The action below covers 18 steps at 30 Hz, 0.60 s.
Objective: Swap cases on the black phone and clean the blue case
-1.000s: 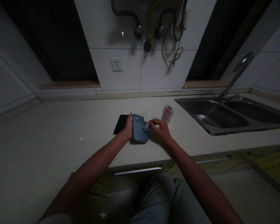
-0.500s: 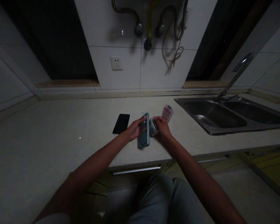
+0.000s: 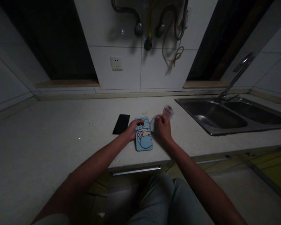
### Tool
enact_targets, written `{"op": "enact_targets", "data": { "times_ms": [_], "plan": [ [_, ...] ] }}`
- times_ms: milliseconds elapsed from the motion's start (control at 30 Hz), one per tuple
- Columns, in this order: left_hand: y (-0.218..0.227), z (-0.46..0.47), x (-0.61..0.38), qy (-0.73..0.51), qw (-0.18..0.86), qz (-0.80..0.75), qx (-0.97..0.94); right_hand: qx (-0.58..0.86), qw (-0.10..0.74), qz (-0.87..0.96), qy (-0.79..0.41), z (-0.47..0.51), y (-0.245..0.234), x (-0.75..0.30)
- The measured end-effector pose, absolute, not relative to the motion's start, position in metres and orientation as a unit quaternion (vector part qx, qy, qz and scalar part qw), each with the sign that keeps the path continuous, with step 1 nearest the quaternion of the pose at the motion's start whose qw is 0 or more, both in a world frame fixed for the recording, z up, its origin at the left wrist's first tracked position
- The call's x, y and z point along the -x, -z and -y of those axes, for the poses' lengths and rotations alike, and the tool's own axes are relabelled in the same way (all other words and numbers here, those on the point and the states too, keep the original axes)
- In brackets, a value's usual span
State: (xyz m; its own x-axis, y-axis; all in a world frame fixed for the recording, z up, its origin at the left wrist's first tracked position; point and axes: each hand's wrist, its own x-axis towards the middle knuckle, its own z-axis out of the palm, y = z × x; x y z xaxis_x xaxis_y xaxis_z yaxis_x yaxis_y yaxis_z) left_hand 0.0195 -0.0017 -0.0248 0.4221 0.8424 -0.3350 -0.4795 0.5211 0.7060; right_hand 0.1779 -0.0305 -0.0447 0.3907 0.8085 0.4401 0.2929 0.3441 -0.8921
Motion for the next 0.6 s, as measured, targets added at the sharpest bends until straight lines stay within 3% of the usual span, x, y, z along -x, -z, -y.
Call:
{"op": "enact_targets", "data": {
  "times_ms": [200,433,600],
  "plan": [
    [0.021,0.006,-0.024,-0.374,0.838,-0.332,-0.218,0.52,0.65,0.545,-0.102,0.038,0.041,-0.174],
    [0.019,0.012,-0.031,-0.369,0.863,-0.29,-0.185,0.41,0.46,0.784,-0.071,0.033,0.055,-0.165],
    [0.025,0.006,-0.031,-0.393,0.869,-0.258,-0.156,0.356,0.408,0.839,-0.051,0.039,0.052,-0.161]
  ]
}}
